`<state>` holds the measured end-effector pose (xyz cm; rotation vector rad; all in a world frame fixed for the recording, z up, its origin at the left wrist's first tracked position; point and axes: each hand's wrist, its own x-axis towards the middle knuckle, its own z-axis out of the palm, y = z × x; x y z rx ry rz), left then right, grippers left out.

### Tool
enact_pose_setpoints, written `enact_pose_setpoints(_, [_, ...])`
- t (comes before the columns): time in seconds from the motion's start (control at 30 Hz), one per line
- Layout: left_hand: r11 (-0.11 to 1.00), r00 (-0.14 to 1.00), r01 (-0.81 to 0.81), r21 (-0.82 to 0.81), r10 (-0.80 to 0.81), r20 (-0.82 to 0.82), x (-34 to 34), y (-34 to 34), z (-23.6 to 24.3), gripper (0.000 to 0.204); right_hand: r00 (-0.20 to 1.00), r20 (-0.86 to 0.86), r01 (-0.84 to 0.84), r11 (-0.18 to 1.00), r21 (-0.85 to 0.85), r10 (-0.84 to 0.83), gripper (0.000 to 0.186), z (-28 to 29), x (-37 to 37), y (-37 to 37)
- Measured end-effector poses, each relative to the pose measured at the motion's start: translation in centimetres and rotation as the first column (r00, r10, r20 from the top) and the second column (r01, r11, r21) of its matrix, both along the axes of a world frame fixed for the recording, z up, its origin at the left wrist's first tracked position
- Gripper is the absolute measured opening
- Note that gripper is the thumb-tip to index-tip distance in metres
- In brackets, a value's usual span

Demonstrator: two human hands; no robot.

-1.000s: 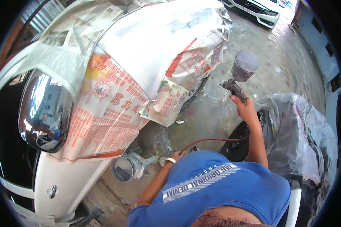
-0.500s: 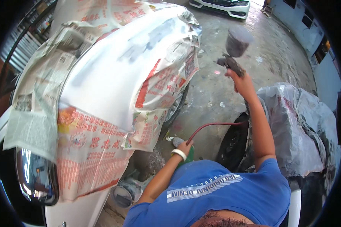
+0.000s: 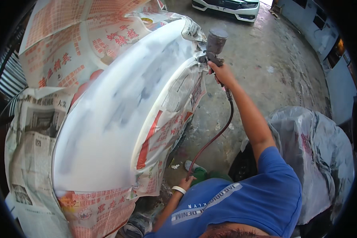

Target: The person sprays paint onto the body panels of a white car using a spray gun, moving from the rear pillar to the side panel. They also wipe down a metal component with a cloth and adjust the settings on the spray gun between painting sessions.

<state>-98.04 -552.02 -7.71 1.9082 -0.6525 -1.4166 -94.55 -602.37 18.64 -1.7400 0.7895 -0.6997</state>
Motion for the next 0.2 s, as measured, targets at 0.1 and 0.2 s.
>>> enact_pose_setpoints(0.1, [0.997, 0.998, 0.061, 0.055, -0.061, 0.003, 1.3, -1.1, -0.4, 0.055, 0.997, 0.068, 0.029, 1.000, 0.012, -0.029, 0.046, -0.9, 2.1, -2.4])
enact_pose_setpoints(0.2, [1.000, 0.999, 0.016, -0.001, -0.016, 0.032, 1.9, -1.5, -1.3, 0.063, 0.997, 0.046, 0.055, 0.998, 0.042, -0.056, 0.046, -1.7, 3.6, -5.8])
